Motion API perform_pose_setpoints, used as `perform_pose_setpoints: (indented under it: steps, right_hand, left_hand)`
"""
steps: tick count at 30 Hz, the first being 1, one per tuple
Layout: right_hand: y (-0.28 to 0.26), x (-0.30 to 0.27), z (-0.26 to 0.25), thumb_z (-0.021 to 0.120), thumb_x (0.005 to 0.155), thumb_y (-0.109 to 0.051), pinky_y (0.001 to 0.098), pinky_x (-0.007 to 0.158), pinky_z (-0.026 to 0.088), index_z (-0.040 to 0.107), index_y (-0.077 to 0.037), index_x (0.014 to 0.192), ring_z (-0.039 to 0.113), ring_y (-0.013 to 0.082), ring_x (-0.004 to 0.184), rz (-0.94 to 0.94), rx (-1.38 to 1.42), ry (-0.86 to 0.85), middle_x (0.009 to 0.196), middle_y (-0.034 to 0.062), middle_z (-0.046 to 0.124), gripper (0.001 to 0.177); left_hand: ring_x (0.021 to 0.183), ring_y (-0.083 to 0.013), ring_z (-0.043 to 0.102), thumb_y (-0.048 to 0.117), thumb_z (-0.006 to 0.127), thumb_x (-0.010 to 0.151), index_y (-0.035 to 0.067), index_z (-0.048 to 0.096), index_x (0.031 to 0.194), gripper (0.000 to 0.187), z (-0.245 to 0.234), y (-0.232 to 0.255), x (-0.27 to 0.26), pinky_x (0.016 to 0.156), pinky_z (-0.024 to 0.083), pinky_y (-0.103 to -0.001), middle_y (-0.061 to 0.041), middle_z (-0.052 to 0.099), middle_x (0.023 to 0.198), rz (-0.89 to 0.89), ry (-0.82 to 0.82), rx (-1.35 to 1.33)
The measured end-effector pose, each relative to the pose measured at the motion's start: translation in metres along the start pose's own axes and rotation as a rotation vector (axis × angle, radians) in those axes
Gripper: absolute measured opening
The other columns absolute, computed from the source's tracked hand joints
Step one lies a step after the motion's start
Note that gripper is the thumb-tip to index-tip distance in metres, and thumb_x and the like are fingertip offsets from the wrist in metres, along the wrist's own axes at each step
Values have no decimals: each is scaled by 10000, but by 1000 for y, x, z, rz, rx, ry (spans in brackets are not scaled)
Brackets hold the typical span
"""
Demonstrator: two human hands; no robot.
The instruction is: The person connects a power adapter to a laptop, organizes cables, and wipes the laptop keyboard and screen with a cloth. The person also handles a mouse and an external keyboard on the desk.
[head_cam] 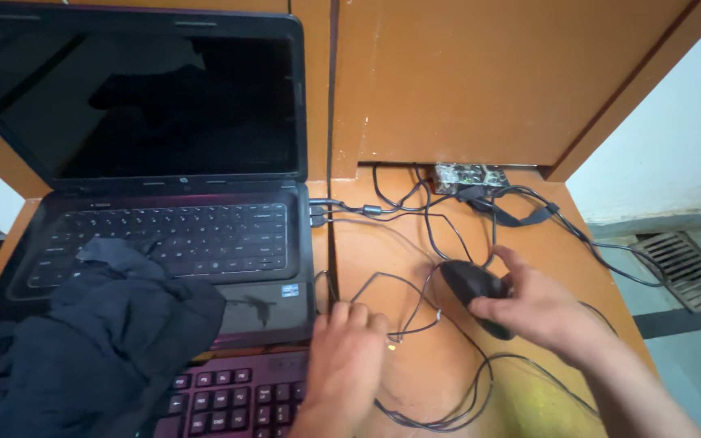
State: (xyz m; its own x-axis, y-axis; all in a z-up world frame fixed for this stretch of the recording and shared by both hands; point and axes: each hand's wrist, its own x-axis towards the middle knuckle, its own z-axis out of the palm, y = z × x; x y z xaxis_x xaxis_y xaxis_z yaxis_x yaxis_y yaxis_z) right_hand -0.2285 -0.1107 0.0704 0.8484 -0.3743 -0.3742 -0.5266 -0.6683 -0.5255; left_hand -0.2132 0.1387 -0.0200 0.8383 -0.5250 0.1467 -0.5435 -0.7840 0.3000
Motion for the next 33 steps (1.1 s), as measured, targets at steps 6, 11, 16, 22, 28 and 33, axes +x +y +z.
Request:
perform_pose_setpoints:
  steps: [6, 11, 16, 22, 28, 33]
  right_hand:
    - [27, 0, -28, 834, 741, -247, 369, 813, 550, 519, -179, 1483, 717, 250, 898, 13, 176, -19, 1051, 161, 775, 809]
    - [54, 8, -42, 807, 712, -239, 372, 809, 533, 600, -189, 1430, 706, 239, 917, 22, 250, 29, 1117, 138, 758, 750]
    - [77, 15, -48, 777, 733, -244, 399, 794, 515, 522, -156, 1501, 660, 269, 892, 49, 304, 103, 1090, 185, 734, 815]
    - [88, 21, -53, 777, 717, -208, 398, 794, 529, 427, -71, 1560, 681, 298, 890, 31, 332, 215, 1076, 228, 704, 923]
    - [88, 18, -57, 761, 709, -186, 411, 742, 538, 482, -30, 1481, 689, 290, 871, -1, 410, 230, 1050, 218, 710, 836]
    - [85, 16, -64, 750, 668, -84, 409, 719, 544, 520, -35, 1429, 678, 285, 865, -21, 437, 350, 1078, 178, 667, 796]
  left_hand:
    - [859, -330, 683, 288, 670, 888, 146, 793, 1043, 243, -34, -12, 10, 743, 529, -456, -115, 735, 882, -385, 112, -466]
    - [680, -132, 729, 241, 643, 955, 20, 746, 1026, 254, -44, -28, 17, 624, 553, -314, -44, 778, 757, -315, 519, -928]
    - [616, -78, 602, 198, 654, 979, -8, 734, 977, 221, -36, -41, 21, 549, 491, -244, -22, 694, 736, -484, 635, -1323]
    - [746, -119, 733, 151, 715, 873, 34, 746, 1035, 203, -26, -34, 22, 670, 567, -270, -40, 772, 845, -373, 538, -1025]
    - [970, -246, 720, 212, 791, 782, 100, 766, 1037, 280, -34, -10, 9, 855, 555, -357, -86, 784, 990, -199, 104, -682]
    - [1278, -306, 471, 278, 892, 679, 149, 612, 1313, 706, -44, 11, -3, 1023, 413, -450, -93, 574, 1337, -6, -240, -322]
